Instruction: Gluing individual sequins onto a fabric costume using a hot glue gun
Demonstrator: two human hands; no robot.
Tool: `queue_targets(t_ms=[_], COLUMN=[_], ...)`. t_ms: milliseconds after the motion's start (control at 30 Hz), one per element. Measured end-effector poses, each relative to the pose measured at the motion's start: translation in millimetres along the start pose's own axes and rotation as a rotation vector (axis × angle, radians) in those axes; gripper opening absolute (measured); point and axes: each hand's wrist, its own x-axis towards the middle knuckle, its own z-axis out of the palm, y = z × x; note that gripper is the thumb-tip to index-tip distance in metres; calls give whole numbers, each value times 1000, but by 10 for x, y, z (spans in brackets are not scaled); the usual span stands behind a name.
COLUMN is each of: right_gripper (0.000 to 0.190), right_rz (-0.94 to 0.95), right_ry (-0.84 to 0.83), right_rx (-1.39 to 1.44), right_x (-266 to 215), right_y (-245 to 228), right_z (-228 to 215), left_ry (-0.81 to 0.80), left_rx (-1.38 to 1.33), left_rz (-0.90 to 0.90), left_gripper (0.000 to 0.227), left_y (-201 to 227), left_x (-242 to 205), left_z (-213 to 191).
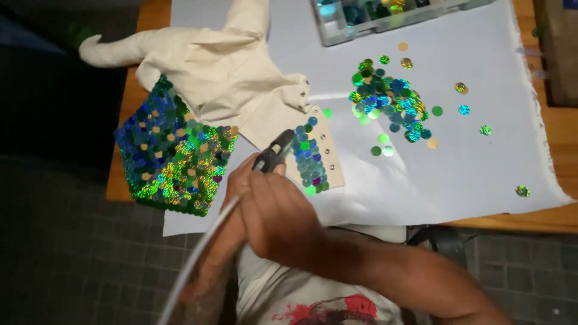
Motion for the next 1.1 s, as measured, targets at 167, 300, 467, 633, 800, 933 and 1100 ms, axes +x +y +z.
queue_targets(t_ms=[167, 300, 467, 633, 800, 933, 1100], right_gripper=[20, 17, 16, 21, 18, 21, 23], right_rz=[-22, 11, 23, 67, 56, 89, 84], right_ry=[204, 199, 279, 306, 442, 442, 221], right_rx=[-204, -259, -206, -164, -177, -162, -163], right_x=[202, 176, 269, 233, 216, 229, 198], right_y=[26, 51, 119, 131, 155, 114, 81], right_z=[-61, -46, -57, 84, 209, 88, -98], left_ry=[-21, 28, 54, 101, 143, 180, 221], left_rx=[81, 140, 201, 258, 313, 352, 393], left_rz=[52, 110, 181, 248, 316, 381, 465], left_gripper=[29, 26, 23, 20, 17, 16, 14], left_y=[59, 106, 103, -40, 29, 123, 177], left_x=[106, 97, 160, 304, 209, 92, 19], left_z=[178, 199, 288, 263, 332, 376, 397])
